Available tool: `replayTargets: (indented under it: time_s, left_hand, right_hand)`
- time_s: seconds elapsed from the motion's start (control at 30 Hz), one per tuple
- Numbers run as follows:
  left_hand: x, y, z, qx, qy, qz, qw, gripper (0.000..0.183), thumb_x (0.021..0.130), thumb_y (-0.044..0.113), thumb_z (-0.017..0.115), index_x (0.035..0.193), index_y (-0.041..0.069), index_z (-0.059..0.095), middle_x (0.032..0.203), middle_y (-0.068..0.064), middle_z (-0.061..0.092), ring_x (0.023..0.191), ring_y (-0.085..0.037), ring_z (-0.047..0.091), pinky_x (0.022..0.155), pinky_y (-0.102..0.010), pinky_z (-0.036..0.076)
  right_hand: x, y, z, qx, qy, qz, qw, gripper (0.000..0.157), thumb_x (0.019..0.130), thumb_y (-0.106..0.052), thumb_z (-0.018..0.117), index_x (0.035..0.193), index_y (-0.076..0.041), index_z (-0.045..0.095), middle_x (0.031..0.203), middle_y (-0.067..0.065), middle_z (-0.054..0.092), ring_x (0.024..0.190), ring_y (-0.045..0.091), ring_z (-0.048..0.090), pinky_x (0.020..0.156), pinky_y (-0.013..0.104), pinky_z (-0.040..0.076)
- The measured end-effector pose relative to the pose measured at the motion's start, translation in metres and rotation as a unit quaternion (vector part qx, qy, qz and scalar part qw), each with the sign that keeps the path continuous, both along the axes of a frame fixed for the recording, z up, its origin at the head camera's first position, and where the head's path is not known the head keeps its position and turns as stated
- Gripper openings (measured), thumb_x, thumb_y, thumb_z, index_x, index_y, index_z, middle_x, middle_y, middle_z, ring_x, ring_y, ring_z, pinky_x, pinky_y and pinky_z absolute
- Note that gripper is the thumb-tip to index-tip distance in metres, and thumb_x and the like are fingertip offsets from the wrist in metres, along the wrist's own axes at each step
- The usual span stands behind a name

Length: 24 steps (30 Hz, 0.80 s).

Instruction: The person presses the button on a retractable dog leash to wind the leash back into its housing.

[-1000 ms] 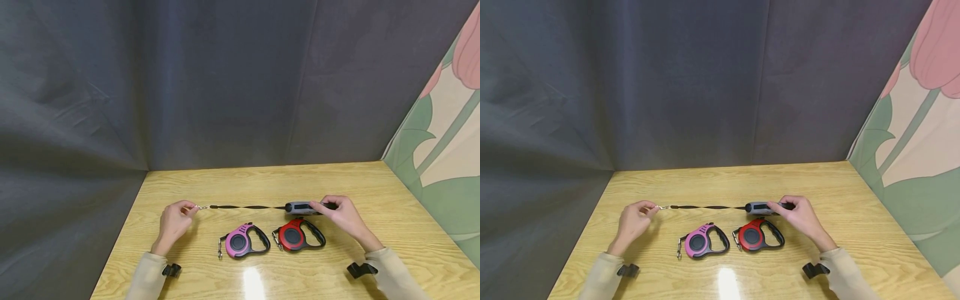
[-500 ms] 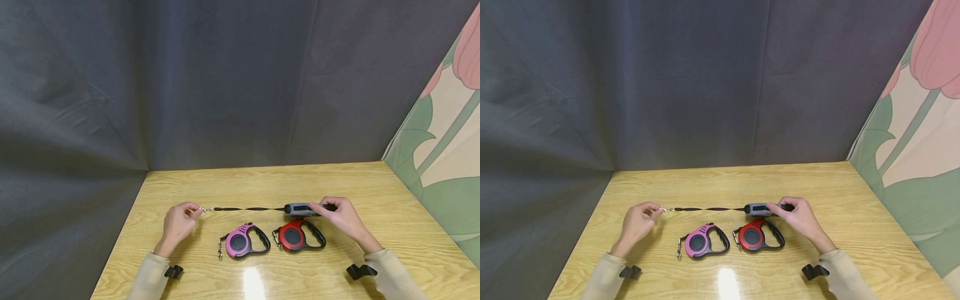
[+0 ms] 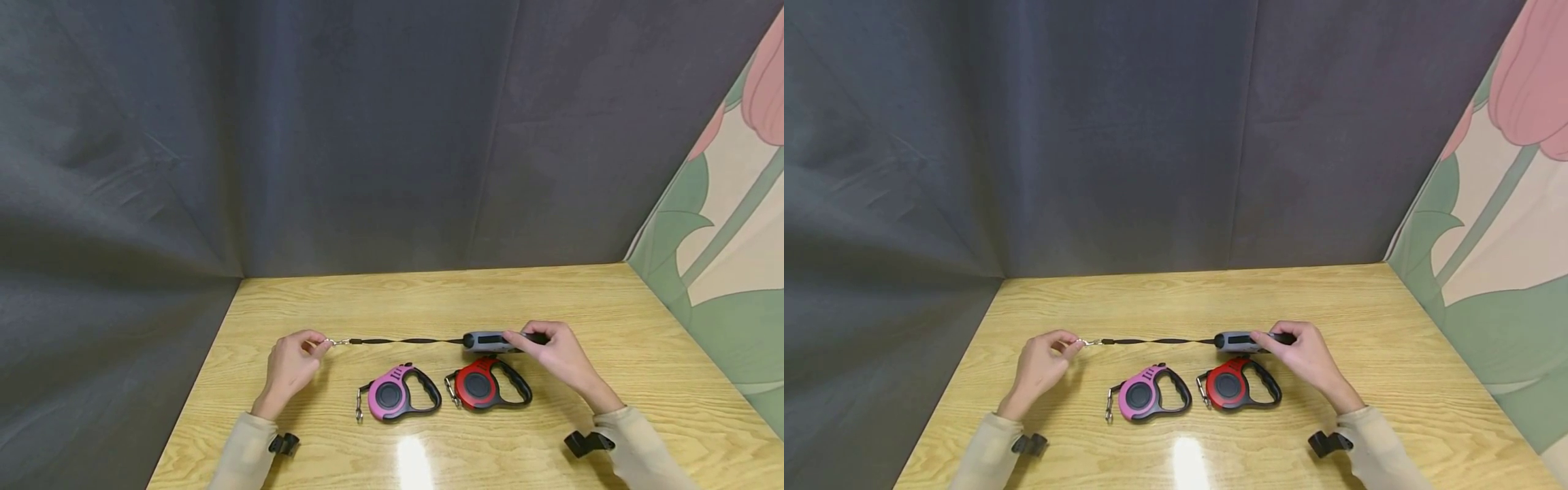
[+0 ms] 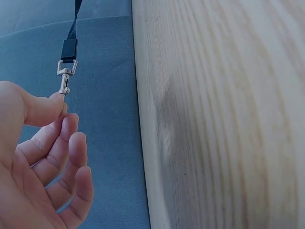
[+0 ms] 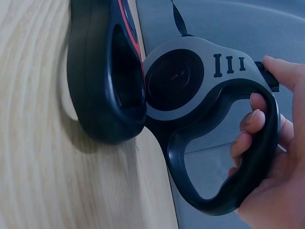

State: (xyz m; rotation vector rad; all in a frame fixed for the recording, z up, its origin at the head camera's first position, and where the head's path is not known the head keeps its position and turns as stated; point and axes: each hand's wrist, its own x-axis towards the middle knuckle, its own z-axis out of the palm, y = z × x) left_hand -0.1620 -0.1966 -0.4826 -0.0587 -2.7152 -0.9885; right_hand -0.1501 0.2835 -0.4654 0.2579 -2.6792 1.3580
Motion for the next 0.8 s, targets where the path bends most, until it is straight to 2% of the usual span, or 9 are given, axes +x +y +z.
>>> replayTargets:
  time_s: [0.5,0.8]
  left_hand:
    - [0.0007,0.0028,-0.0010,0.008,-0.012,-0.009,0.9999,0.007,0.095,0.026,0.081,0.096,0.018,0.083,0.085,0.003,0.079,0.071,-0.008,0.065,0.065,-0.031,0.047]
    - [-0.0006,0.0039,0.0020,0.008,-0.011,-0.016,0.9998,0.006,0.095,0.026,0.081,0.094,0.020,0.082,0.085,0.004,0.079,0.074,-0.009,0.067,0.066,-0.031,0.047]
  right_hand:
    - [-0.0013,-0.0044,0.0012,-0.008,-0.001,0.006,1.000,0.034,0.099,-0.037,0.078,0.076,-0.012,0.073,0.062,-0.009,0.047,0.057,0.006,0.039,0.057,0.029,0.036]
    - [-0.0048,-0.0088,0.0038,-0.007,0.007,0.017,1.000,0.035,0.099,-0.036,0.078,0.078,-0.008,0.073,0.062,-0.008,0.048,0.057,0.006,0.039,0.059,0.028,0.036]
